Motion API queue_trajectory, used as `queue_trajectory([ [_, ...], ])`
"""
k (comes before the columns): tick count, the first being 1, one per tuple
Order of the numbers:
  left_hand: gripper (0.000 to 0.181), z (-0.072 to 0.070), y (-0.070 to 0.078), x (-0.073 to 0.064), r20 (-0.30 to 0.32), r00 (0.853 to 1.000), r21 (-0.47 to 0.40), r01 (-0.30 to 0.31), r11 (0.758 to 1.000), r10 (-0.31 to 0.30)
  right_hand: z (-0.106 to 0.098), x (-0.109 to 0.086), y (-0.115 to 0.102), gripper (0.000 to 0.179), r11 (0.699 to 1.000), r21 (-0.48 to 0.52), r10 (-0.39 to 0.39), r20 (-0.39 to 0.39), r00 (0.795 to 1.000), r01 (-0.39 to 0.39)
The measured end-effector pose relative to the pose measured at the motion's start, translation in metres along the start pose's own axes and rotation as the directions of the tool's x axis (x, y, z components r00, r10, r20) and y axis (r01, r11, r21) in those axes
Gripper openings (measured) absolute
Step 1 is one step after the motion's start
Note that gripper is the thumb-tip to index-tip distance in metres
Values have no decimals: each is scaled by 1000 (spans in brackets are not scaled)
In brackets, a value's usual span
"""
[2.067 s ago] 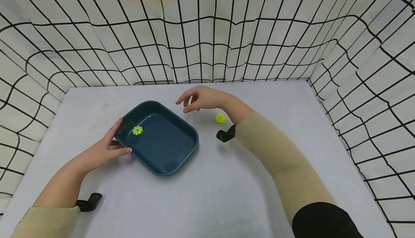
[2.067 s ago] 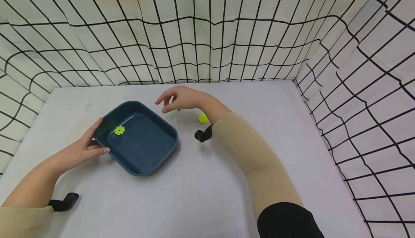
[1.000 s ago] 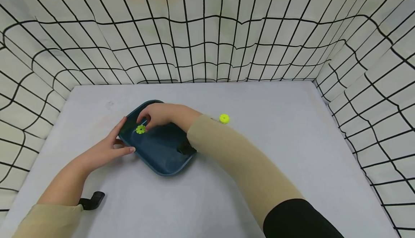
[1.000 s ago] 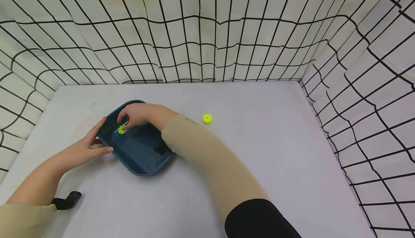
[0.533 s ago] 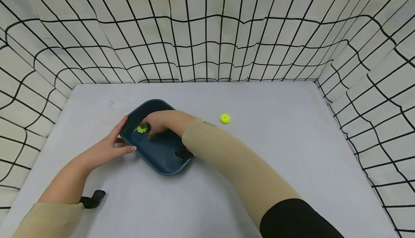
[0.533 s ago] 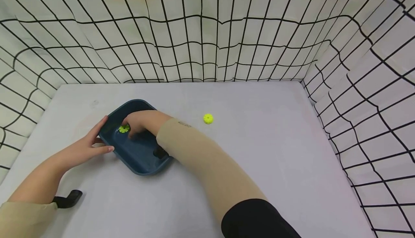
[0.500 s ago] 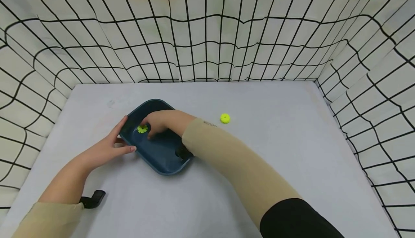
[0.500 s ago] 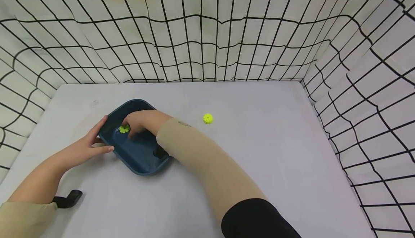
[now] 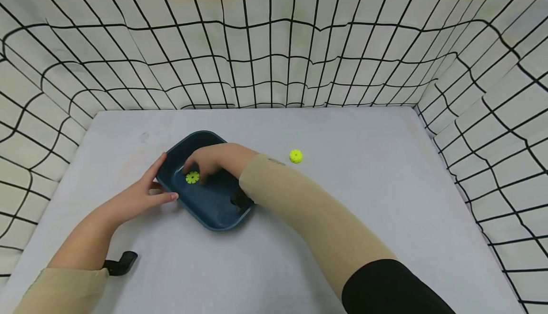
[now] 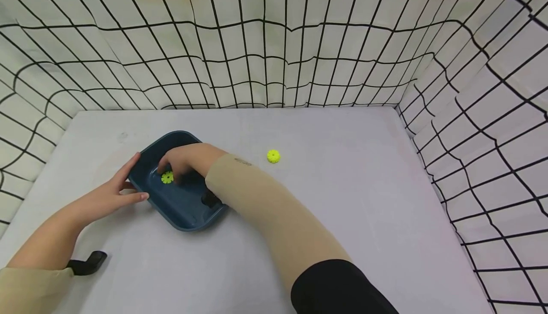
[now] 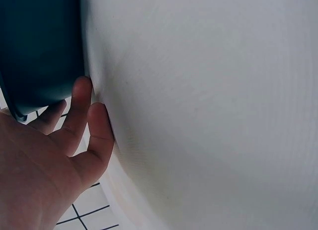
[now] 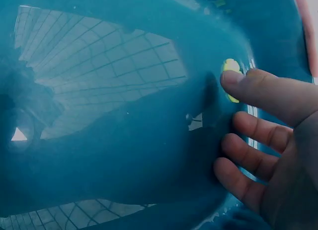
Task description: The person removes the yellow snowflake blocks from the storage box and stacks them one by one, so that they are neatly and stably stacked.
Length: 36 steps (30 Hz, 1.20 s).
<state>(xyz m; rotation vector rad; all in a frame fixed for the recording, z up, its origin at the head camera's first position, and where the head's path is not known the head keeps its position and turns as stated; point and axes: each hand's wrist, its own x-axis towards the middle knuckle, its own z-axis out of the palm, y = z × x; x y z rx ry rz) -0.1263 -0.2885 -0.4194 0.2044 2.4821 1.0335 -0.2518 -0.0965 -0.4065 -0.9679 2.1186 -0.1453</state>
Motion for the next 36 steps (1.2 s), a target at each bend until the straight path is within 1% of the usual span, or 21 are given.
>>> queue_trajectory([
  [5,104,0,0,1,3,1000,-3,-5,1000,5,-1,1,-5,60,998,-16,54,4,999,-54],
  [8,104,0,-1,1,3,1000,0,-3,1000,3,-1,1,-6,57,998,-21,60,-5,998,-60],
  [15,104,-1,-2,1,3,1000,9,-3,1000,3,-1,0,-6,36,998,-51,23,-7,1000,-24],
  [19,104,-1,-1,1,4,1000,8,-3,1000,3,0,0,-5,29,998,-63,8,7,1000,-8],
  [25,105,0,-2,2,2,1000,9,-6,1000,6,1,-1,-6,25,996,-84,8,40,999,-5],
  [30,105,1,-4,3,-1,1000,14,-16,1000,16,1,-1,-6,25,994,-106,9,53,999,-3],
  [36,105,1,-6,4,-1,1000,15,-14,1000,14,2,-2,-5,27,997,-74,-11,44,999,14],
])
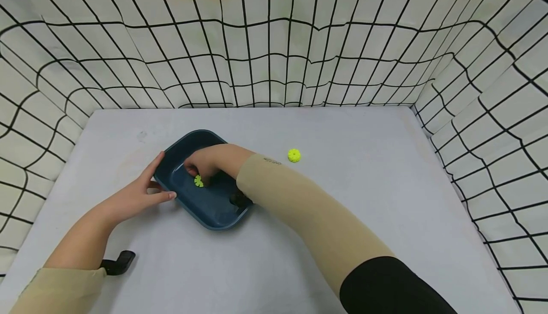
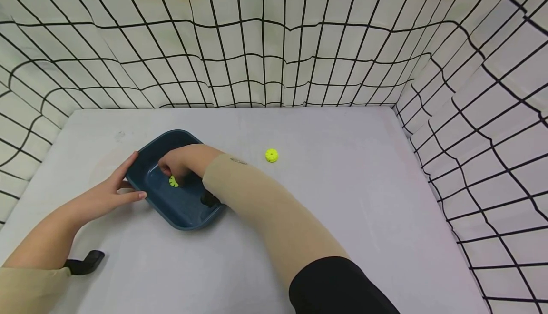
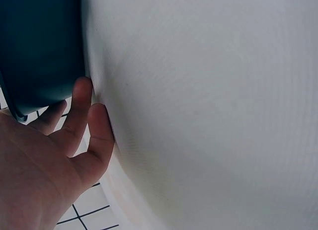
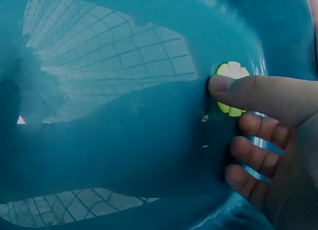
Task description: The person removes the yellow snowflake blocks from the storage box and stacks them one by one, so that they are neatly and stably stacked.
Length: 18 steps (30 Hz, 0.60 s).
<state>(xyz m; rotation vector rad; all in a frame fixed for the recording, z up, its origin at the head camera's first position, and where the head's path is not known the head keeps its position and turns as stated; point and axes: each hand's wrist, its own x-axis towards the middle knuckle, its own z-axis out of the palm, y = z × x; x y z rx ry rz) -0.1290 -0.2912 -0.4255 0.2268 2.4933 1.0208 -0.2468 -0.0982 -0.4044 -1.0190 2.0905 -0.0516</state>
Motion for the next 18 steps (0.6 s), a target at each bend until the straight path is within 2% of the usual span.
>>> queue_trajectory([
  [7,105,0,3,-2,-4,1000,0,11,1000,-11,0,-3,2,28,999,22,-22,-34,999,23],
  [13,104,0,4,-2,-2,1000,-3,9,1000,-9,1,-4,7,21,998,49,-32,-55,998,35],
  [18,104,0,2,-1,0,1000,1,5,1000,-5,1,-4,13,27,994,104,-40,-61,997,46],
])
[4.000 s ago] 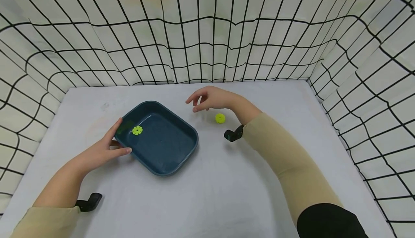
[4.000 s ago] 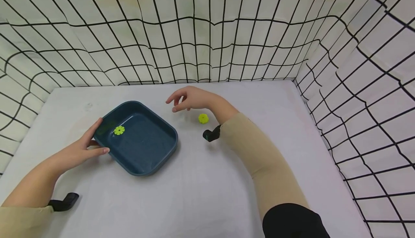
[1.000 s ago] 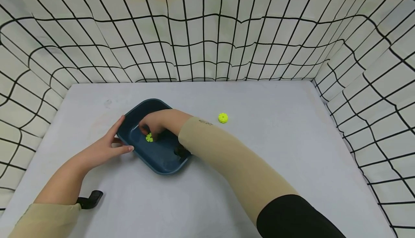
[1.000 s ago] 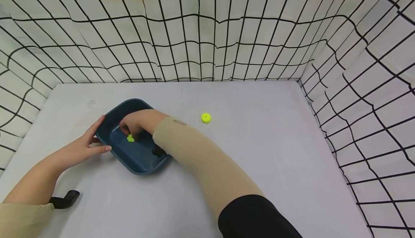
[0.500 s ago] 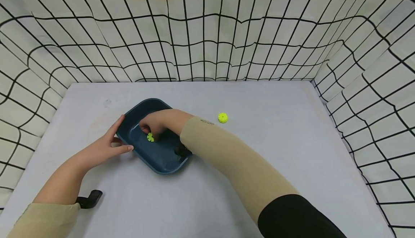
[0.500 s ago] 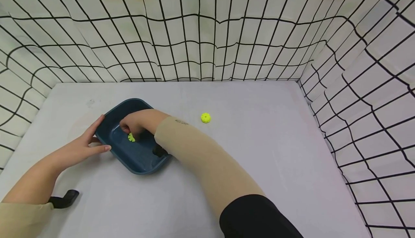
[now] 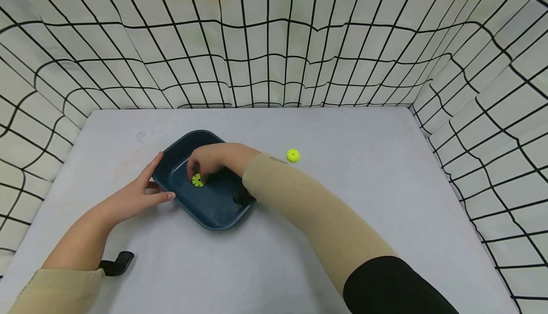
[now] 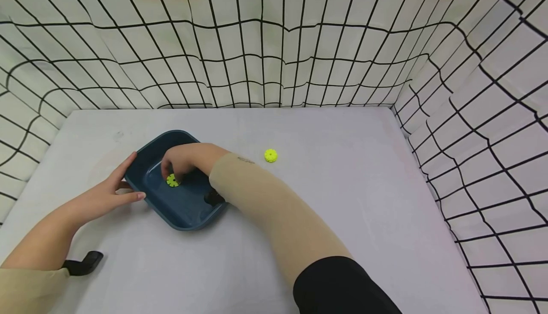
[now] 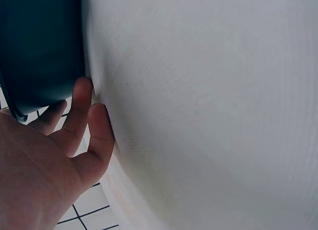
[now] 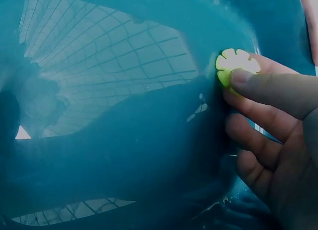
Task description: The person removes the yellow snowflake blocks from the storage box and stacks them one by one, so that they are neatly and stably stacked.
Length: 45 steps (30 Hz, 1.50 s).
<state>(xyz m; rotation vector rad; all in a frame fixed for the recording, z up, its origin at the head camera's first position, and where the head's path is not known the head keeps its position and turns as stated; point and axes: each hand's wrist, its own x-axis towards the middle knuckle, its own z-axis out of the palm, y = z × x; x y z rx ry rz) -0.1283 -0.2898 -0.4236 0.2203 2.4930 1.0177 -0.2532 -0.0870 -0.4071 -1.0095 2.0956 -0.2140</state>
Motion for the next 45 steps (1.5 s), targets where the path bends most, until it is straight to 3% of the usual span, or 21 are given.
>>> queue_trajectory([
  [11,104,0,1,0,8,1000,-15,-5,1000,5,-8,-10,1,32,994,104,-37,9,999,36],
  [20,105,0,3,-1,3,1000,-9,-2,1000,2,-18,-22,6,32,978,164,-127,-21,992,129],
  [33,106,0,5,0,-2,1000,-3,7,1000,-7,-39,-56,22,33,930,286,-208,-111,972,231],
  [38,107,0,4,1,0,1000,2,8,1000,-8,-50,-72,32,32,913,326,-205,-155,966,246],
  [45,107,1,3,1,-9,1000,8,6,1000,-6,-59,-90,51,31,925,327,-128,-208,970,192],
])
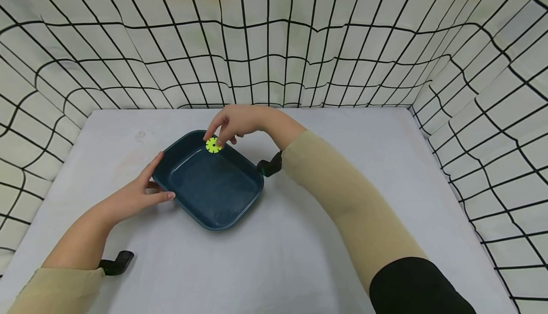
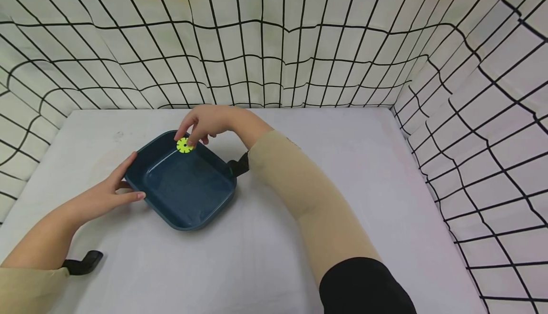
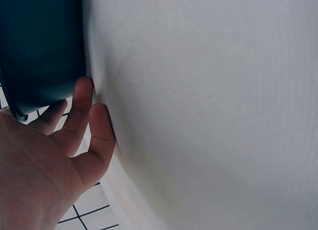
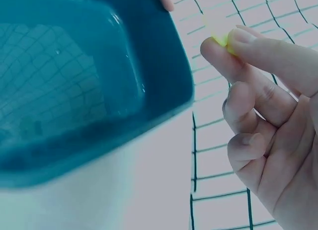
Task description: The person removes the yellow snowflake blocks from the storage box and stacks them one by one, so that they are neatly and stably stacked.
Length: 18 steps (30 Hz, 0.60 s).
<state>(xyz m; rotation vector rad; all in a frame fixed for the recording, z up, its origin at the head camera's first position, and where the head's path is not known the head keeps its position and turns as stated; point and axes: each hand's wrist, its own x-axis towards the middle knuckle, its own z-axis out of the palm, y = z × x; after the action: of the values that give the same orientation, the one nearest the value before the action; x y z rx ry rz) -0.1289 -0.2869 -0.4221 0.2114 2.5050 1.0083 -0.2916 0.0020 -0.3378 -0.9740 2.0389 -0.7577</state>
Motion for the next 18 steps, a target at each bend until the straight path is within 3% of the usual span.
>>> queue_trajectory([
  [10,107,0,0,-2,3,1000,-4,6,1000,-6,-18,-28,22,31,997,70,30,-69,997,-25],
  [18,107,0,1,-3,1,1000,-11,-4,1000,4,-24,-52,56,27,989,131,83,-108,991,-69],
])
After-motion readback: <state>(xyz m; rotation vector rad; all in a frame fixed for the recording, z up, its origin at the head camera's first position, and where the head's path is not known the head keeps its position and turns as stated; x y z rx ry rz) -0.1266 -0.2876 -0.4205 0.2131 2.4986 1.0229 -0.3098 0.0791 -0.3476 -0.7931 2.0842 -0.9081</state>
